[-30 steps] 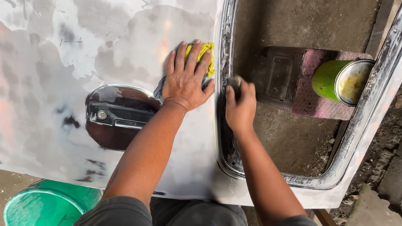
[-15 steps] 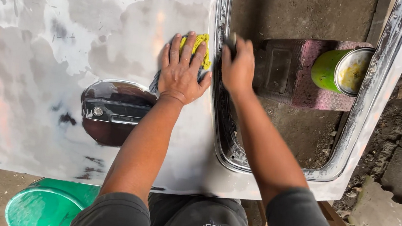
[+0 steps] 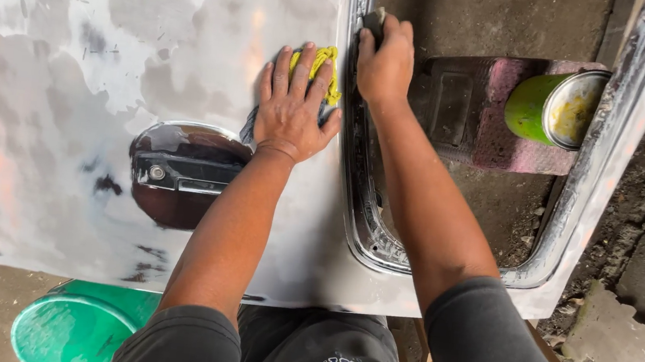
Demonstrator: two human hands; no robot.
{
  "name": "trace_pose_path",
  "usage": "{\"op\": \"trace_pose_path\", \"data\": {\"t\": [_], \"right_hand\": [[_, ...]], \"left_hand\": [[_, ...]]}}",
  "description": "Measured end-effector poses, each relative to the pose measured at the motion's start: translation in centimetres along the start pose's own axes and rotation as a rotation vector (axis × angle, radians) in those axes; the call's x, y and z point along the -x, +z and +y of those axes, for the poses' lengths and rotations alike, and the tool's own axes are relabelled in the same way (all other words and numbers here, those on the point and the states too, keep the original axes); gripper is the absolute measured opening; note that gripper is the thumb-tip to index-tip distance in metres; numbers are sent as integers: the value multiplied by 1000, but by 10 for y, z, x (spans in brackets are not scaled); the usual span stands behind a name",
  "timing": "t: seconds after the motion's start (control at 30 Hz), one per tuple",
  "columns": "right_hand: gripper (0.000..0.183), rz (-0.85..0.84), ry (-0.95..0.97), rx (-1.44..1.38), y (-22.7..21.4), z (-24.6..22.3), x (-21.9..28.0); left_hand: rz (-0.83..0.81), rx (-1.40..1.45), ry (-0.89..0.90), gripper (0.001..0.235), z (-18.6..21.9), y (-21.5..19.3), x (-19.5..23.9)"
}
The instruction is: The person dips a yellow cloth and a sanding block into a green bucket of water. They then use the sanding block to scrub the edge of a white car door while wiping the surface with the cloth. The person continues to scrub and wipe the door edge repeatedly.
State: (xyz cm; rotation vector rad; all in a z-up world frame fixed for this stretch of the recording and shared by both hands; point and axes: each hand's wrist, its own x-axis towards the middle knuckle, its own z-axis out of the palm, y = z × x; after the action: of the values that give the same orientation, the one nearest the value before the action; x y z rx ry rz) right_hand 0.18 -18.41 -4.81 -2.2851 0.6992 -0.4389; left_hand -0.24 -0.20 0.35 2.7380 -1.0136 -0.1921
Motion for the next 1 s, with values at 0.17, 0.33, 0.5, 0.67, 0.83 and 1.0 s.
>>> {"op": "trace_pose_path", "data": {"t": [0.17, 0.33, 0.5, 0.67, 0.83, 1.0], "right_hand": [[32, -94, -10, -48, -48, -4, 88], [33, -165, 71, -63, -69, -8, 128], [28, -21, -58, -34, -22, 0, 45], [27, 13, -18, -5, 7, 7, -7], [30, -49, -83, -63, -44, -2, 80], [34, -194, 149, -54, -81, -10, 150]], "left_hand": [[4, -17, -9, 78, -4, 8, 0], [-3, -47, -7, 76, -6, 8, 1], [-8, -28, -13, 78, -2, 8, 1], [-7, -21, -12, 78, -3, 6, 2], [5, -21, -8, 78, -3, 8, 1], [-15, -9, -12, 74, -2, 2, 2]]}}
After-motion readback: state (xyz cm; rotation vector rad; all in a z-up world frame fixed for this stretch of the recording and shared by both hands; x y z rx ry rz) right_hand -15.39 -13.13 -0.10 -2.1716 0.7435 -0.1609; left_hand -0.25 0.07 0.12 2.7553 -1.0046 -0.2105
